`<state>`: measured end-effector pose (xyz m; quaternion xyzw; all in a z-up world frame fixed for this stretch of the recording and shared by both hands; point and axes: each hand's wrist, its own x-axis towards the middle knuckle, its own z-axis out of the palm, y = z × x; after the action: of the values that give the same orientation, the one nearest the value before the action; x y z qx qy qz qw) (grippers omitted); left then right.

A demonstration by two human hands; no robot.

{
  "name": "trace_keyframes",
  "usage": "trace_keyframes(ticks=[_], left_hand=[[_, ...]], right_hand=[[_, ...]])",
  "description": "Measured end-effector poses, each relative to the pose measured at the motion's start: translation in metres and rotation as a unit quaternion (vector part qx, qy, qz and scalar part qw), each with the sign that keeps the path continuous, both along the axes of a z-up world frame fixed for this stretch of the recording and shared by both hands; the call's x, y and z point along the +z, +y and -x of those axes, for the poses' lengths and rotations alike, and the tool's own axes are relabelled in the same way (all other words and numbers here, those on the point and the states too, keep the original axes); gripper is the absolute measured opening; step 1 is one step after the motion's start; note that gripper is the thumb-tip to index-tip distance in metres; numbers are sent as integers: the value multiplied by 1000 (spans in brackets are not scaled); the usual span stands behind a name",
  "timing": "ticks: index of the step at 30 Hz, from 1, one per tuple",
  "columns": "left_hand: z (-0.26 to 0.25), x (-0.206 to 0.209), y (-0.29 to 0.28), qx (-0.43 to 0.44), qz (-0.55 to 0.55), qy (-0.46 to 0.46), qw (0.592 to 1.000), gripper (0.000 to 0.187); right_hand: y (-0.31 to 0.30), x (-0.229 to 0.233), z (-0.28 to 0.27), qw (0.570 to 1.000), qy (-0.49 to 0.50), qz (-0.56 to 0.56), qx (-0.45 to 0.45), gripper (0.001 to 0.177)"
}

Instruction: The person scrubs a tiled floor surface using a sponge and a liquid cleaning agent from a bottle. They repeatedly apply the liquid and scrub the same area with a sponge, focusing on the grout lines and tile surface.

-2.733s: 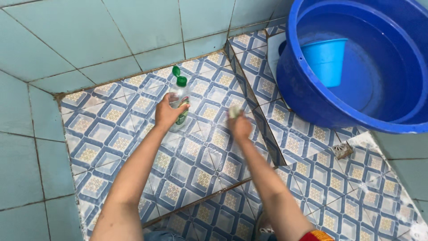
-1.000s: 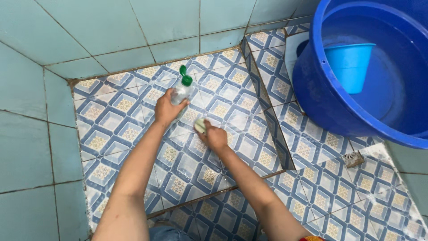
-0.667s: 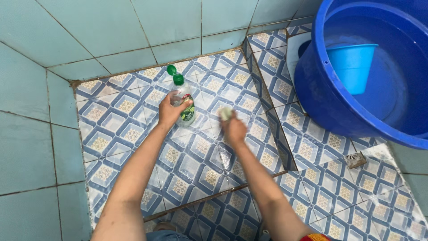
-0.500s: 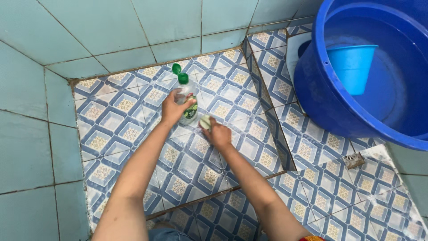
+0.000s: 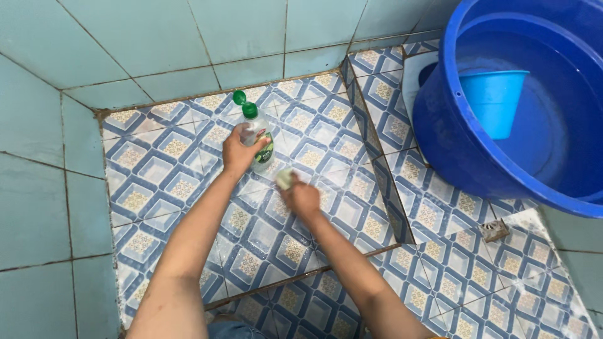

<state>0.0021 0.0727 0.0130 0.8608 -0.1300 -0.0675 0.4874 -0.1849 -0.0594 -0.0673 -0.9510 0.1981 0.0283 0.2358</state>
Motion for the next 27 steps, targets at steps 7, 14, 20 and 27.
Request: trace_keyframes(ticks=[7, 14, 20, 27], left_hand=[[7, 4, 5, -29, -9, -37, 999, 76], [8, 10, 13, -17, 2, 0, 1000, 72], [9, 17, -2, -20, 22, -11, 999, 72], [13, 26, 15, -48, -13, -18, 999, 73]], right_hand=[[-73, 20, -6, 988, -37, 78, -131, 75], [-24, 15, -4, 995, 52, 41, -77, 75], [-11, 16, 1, 1000, 16, 17, -5, 69], [-72, 30, -1, 983, -10, 62, -174, 72]])
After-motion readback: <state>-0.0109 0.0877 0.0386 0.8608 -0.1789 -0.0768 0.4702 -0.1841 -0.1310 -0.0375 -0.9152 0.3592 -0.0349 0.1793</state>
